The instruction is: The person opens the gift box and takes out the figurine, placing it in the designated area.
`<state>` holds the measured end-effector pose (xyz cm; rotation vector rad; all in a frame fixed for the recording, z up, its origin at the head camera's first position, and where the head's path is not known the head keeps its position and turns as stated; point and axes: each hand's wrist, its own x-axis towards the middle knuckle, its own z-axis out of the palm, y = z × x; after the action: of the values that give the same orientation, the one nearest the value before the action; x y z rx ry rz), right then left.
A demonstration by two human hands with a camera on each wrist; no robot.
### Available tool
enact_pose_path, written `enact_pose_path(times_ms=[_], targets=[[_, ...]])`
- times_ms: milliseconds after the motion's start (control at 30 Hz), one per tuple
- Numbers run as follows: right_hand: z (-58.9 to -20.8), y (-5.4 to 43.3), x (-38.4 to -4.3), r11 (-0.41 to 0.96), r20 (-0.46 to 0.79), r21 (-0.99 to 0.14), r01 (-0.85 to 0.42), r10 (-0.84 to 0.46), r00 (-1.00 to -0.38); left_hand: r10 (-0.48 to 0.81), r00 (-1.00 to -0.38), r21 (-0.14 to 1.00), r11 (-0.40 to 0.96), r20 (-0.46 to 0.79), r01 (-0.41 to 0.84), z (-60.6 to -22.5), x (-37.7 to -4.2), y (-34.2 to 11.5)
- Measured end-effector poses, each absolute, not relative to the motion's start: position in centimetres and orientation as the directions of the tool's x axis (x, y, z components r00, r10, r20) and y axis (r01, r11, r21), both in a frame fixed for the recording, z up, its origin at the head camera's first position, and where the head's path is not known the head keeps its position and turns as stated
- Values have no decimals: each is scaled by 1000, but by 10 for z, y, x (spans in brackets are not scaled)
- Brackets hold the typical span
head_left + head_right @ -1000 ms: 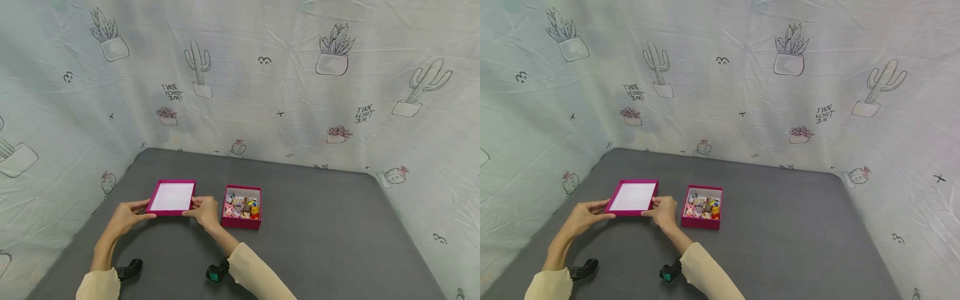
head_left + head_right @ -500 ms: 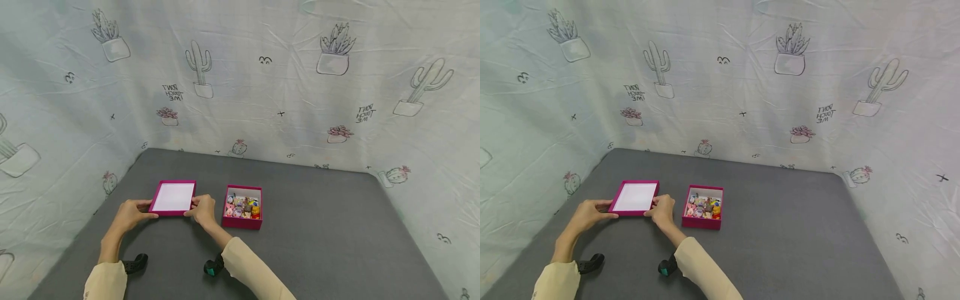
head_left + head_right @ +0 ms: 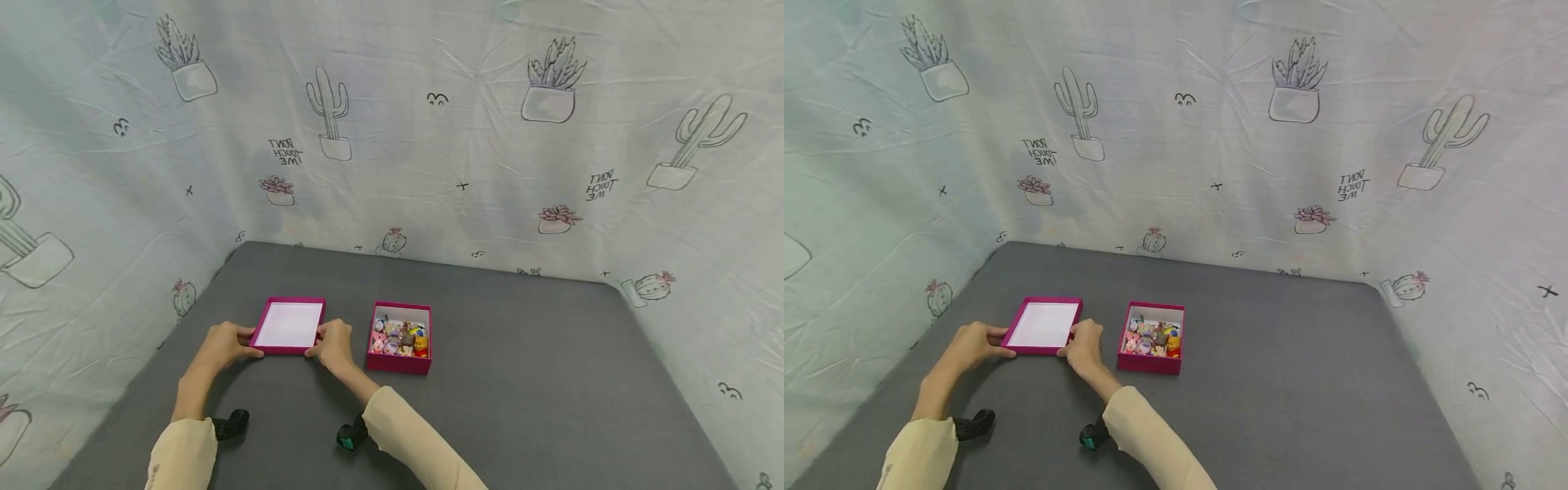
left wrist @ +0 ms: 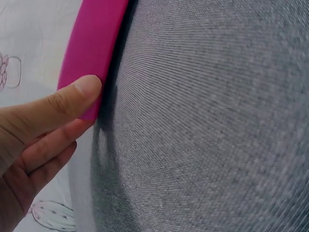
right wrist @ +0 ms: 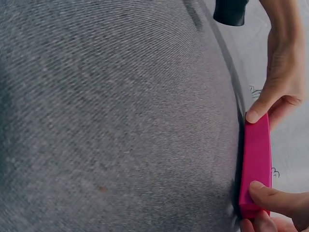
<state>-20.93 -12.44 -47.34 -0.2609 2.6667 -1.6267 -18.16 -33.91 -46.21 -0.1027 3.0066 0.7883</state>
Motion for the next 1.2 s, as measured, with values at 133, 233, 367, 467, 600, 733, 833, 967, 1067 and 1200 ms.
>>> enact_pose_path(times_ms=[133,233,367,467,600,733,833,967,1067,1200], targets=[[-475,-120,-208,441,119,-879,-182,-167,-979,-46,-997,484,873,-56,-68,-461,-184,-333],[-475,-118,-207,422,149,-879,-221,-198,-969,-45,-998,473,879,-48,-63,-459,-185,-329],[-474,-117,-207,426,205,-859,-285,-225,-953,-66,-997,454,888,-34,-74,-456,-185,-325],[-475,-117,-207,438,210,-850,-293,-230,-950,-88,-995,460,883,-43,-99,-456,-182,-324],[-478,-117,-205,460,195,-845,-273,-211,-958,-113,-991,475,870,-72,-134,-454,-173,-328],[-473,-114,-199,463,217,-842,-277,-179,-960,-146,-986,467,869,-75,-164,-450,-156,-336],[-458,-103,-189,359,200,-896,-261,-197,-960,-157,-988,469,871,-16,-146,-445,-144,-336],[-438,-73,-177,110,191,-968,-225,-258,-947,-104,-989,550,835,105,-30,-439,-138,-328],[-432,-46,-173,-37,214,-977,-212,-289,-933,-33,-987,663,744,157,81,-437,-139,-319],[-433,-9,-171,-101,217,-975,-196,-280,-935,52,-976,819,537,210,204,-441,-144,-312]])
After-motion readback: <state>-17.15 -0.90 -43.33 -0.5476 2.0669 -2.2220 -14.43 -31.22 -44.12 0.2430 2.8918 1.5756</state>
